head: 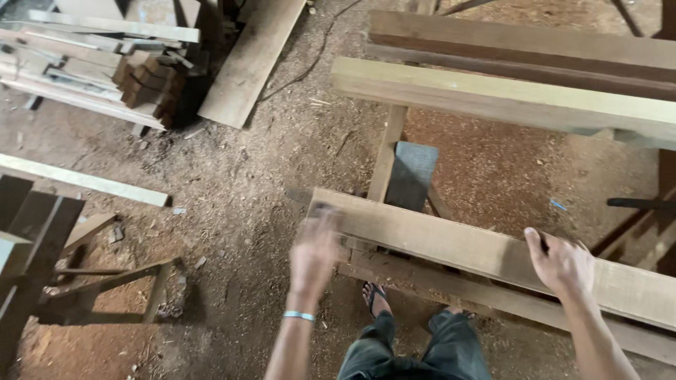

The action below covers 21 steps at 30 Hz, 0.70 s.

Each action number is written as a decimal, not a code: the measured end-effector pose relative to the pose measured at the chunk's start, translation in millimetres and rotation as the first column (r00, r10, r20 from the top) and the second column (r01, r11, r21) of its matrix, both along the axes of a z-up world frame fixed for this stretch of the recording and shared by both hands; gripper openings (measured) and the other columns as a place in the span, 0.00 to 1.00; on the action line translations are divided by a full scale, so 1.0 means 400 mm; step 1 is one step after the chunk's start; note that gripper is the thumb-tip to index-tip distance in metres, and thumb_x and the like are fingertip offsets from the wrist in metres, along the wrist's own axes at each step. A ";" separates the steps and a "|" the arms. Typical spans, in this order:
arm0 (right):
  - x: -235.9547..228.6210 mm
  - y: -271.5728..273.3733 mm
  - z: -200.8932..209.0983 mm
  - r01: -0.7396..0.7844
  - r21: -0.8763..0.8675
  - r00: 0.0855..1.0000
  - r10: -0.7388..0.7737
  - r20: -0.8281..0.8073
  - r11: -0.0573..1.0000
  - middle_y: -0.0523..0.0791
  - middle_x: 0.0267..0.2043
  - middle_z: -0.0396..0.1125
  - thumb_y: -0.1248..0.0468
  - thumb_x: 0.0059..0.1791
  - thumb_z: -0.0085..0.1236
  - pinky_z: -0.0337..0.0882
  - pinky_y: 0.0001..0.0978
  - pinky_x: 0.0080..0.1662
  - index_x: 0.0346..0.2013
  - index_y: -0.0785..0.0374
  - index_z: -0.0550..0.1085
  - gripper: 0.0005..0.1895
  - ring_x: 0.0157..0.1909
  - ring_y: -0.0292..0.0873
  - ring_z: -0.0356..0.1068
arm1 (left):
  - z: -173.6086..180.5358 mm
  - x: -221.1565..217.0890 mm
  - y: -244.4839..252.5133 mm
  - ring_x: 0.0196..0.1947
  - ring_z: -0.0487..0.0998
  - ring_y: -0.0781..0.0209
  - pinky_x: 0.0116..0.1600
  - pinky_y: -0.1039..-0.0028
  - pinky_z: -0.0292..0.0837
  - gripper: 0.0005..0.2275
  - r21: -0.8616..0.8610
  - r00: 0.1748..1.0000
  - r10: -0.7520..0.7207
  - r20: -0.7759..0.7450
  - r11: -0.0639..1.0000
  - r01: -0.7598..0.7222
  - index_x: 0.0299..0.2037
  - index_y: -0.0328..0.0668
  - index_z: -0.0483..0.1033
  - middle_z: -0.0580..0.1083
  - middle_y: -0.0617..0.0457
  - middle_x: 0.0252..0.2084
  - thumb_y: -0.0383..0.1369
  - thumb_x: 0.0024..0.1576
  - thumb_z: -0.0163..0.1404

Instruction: The person sands a wooden plank with a piece of sandpaper, moving it back and forth across the top surface and the edges of the wood.

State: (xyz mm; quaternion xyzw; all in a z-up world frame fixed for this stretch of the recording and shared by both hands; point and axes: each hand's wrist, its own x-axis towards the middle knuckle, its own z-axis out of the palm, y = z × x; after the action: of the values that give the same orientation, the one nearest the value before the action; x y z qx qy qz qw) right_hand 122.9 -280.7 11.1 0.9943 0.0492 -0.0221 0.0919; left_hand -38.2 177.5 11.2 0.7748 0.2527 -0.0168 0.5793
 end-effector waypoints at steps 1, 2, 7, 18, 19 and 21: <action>0.003 0.002 -0.002 0.116 0.003 0.987 -0.115 -0.110 0.993 0.53 0.35 0.77 0.33 0.58 0.28 0.75 0.50 0.51 0.47 0.51 0.81 0.37 0.43 0.57 0.77 | 0.004 -0.010 0.049 0.55 0.79 0.54 0.57 0.74 0.75 0.18 0.163 0.997 0.082 0.013 0.983 -0.083 0.65 0.48 0.69 0.72 0.47 0.63 0.29 0.65 0.39; -0.001 -0.001 -0.002 0.234 -0.011 0.947 -0.231 -0.222 0.972 0.54 0.34 0.77 0.32 0.58 0.27 0.76 0.49 0.46 0.51 0.50 0.80 0.37 0.40 0.55 0.79 | 0.009 -0.018 0.072 0.58 0.77 0.51 0.60 0.71 0.73 0.17 0.323 0.979 0.137 0.151 0.929 -0.180 0.66 0.43 0.68 0.71 0.44 0.64 0.29 0.67 0.40; 0.017 -0.004 0.007 0.283 -0.011 0.930 -0.277 -0.242 0.959 0.53 0.36 0.79 0.29 0.56 0.29 0.78 0.51 0.47 0.59 0.41 0.78 0.36 0.42 0.54 0.79 | 0.069 0.018 -0.088 0.55 0.75 0.44 0.57 0.62 0.72 0.25 0.484 0.977 -0.123 0.171 0.875 0.025 0.71 0.38 0.64 0.69 0.41 0.66 0.28 0.60 0.47; 0.011 -0.012 -0.011 0.277 -0.056 0.930 -0.282 -0.236 0.959 0.56 0.45 0.79 0.29 0.57 0.32 0.74 0.53 0.55 0.60 0.44 0.78 0.36 0.53 0.61 0.76 | -0.027 -0.067 0.055 0.58 0.72 0.48 0.62 0.62 0.70 0.19 0.215 0.989 0.036 0.147 0.974 -0.067 0.66 0.42 0.70 0.69 0.46 0.64 0.32 0.67 0.38; 0.019 -0.007 -0.017 0.283 -0.041 0.926 -0.284 -0.247 0.958 0.54 0.46 0.79 0.30 0.56 0.32 0.74 0.53 0.56 0.59 0.43 0.79 0.35 0.53 0.60 0.76 | -0.035 -0.064 0.086 0.68 0.65 0.40 0.69 0.52 0.59 0.18 0.256 0.944 0.152 0.292 0.939 -0.230 0.69 0.35 0.68 0.65 0.40 0.71 0.30 0.71 0.37; 0.024 -0.017 -0.015 0.301 -0.025 0.917 -0.297 -0.268 0.953 0.52 0.48 0.79 0.30 0.54 0.33 0.75 0.52 0.57 0.58 0.41 0.80 0.35 0.54 0.59 0.77 | -0.040 -0.055 0.070 0.71 0.58 0.34 0.70 0.47 0.51 0.19 0.213 0.916 0.205 0.344 0.933 -0.289 0.71 0.30 0.63 0.61 0.36 0.73 0.29 0.71 0.38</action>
State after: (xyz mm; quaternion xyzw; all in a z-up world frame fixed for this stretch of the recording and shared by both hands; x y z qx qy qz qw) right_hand 132.5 -287.3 5.1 0.9786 -0.0912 -0.1699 0.0717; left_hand -60.1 205.3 -4.7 0.7979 0.2533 0.2143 0.5032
